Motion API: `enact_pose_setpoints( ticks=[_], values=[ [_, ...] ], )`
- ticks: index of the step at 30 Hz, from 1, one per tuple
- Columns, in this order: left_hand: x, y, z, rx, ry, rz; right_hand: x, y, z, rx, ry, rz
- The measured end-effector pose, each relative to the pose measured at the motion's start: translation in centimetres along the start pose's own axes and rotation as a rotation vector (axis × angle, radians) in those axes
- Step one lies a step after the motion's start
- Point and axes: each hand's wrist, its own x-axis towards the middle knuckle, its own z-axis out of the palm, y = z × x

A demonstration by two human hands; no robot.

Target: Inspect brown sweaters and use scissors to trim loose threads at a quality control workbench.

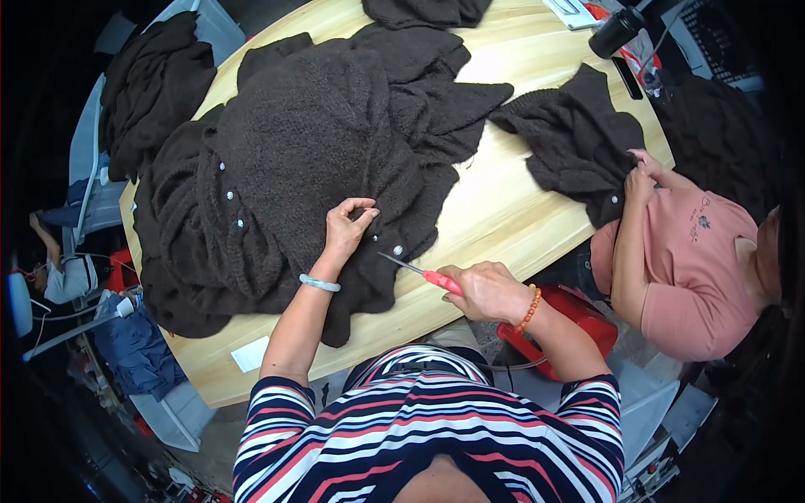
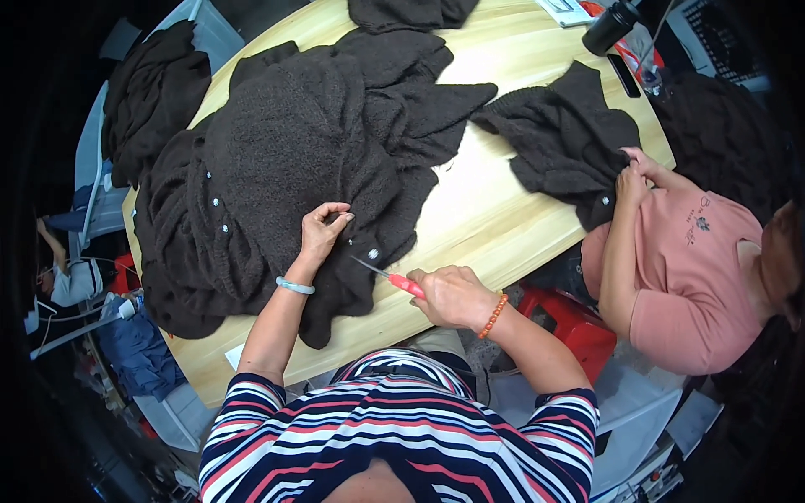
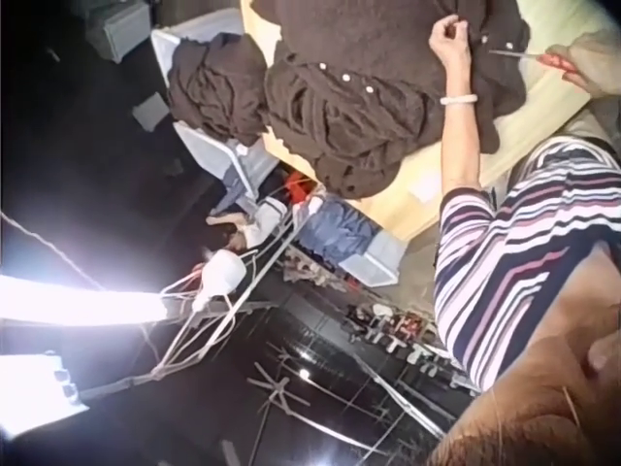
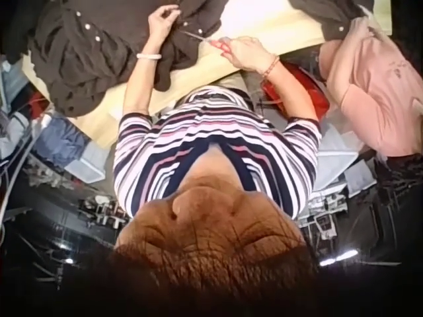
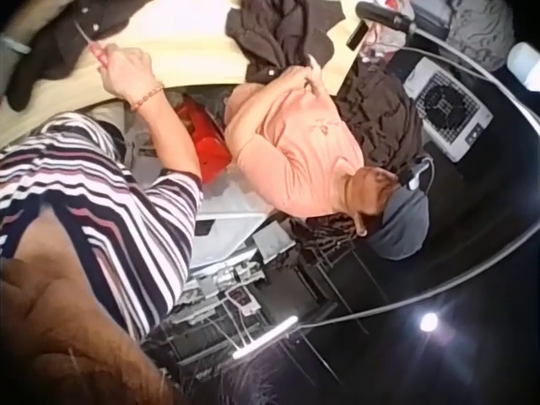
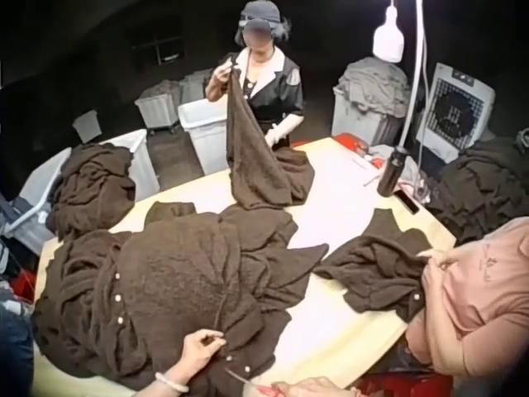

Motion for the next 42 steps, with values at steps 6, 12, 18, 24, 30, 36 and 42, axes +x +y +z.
enact_pose_setpoints(
  ticks=[6,12,18,24,30,36,42],
  values=[
    [-3.9,3.3,1.8,0.941,0.020,0.650,-2.1,0.6,1.6,0.093,0.077,0.109],
    [-6.5,1.5,2.0,1.029,-0.274,0.625,-3.8,0.0,5.0,0.075,0.137,0.132],
    [-4.6,-2.0,1.1,0.663,-0.174,0.792,-4.8,-1.1,5.8,0.078,0.099,0.153],
    [-4.7,-2.3,1.1,0.411,0.011,0.608,-5.0,-1.6,6.1,0.115,0.128,0.102],
    [-7.7,-0.5,1.1,0.590,0.058,0.617,-5.4,-0.8,7.2,0.144,0.153,0.124],
    [-9.7,-1.5,1.7,0.795,-0.166,0.513,-6.0,-1.2,7.6,0.106,0.167,0.155],
    [-7.2,-4.2,1.2,0.471,-0.057,0.518,-5.4,-1.2,7.8,0.068,0.091,0.144]
  ],
)
